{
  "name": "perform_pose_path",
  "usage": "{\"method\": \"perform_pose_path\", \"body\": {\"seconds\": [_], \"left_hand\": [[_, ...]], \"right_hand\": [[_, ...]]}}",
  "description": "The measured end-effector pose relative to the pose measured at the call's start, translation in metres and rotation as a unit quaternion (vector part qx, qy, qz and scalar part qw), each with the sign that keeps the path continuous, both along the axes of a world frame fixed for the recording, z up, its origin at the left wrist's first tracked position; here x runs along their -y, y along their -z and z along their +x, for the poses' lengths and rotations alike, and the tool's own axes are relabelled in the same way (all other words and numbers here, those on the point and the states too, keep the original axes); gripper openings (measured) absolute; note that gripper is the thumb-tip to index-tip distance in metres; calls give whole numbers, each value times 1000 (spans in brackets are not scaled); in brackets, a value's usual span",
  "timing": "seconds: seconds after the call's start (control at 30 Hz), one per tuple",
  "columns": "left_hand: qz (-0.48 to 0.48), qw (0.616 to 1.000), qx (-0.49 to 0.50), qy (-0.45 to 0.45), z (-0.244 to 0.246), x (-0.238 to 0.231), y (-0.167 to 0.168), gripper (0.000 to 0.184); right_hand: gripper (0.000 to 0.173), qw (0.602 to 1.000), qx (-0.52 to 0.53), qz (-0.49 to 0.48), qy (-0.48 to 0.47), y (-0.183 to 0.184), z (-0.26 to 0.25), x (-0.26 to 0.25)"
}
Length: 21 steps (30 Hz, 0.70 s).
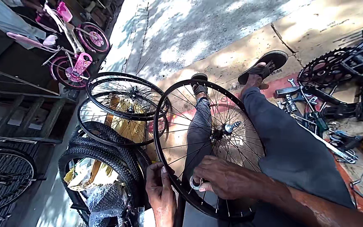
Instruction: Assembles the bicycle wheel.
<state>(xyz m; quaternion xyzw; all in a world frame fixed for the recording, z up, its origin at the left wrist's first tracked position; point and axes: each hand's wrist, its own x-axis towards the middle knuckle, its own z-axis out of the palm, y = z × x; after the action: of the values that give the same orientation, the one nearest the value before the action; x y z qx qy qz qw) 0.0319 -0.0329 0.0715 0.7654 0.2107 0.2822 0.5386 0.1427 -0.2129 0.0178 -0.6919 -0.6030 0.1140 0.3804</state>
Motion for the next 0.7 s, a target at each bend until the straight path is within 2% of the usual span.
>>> {"method": "perform_pose_path", "body": {"seconds": [0.1, 0.17, 0.27, 0.33, 0.43, 0.47, 0.53, 0.57, 0.63, 0.7], "left_hand": [[-5, 1000, -2, 5, -2, 3, -3, 29], [-19, 1000, -2, -3, -4, 5, -3, 38], [-25, 1000, 6, -7, -6, 3, -1, 23], [-16, 1000, 5, 1, -6, 1, 0, 17], [-10, 1000, 4, 20, -6, 1, -3, 18], [-12, 1000, 5, 22, -7, 1, -3, 24], [-28, 1000, 6, 13, -7, 3, -4, 40], [-37, 999, 4, 5, -6, 4, -4, 42], [-36, 999, 3, -6, -5, 6, -3, 32], [-29, 1000, 1, -5, -5, 4, -2, 19]], "right_hand": [[35, 999, -34, 8, -37, -2, -5, -9], [31, 998, -46, 15, -35, 3, -9, -15], [15, 997, -10, 33, 62, 13, -25, -27], [13, 997, -23, 18, 67, 11, -27, -28], [33, 987, -143, -9, -68, -1, -1, -11], [32, 977, -194, 1, -89, -1, 5, -7], [21, 969, -245, 28, -38, 3, 1, -8], [19, 975, -221, 31, 18, 4, -8, -13], [18, 991, -91, 29, 97, 9, -26, -26], [15, 996, -51, -7, 67, 6, -25, -28]]}}
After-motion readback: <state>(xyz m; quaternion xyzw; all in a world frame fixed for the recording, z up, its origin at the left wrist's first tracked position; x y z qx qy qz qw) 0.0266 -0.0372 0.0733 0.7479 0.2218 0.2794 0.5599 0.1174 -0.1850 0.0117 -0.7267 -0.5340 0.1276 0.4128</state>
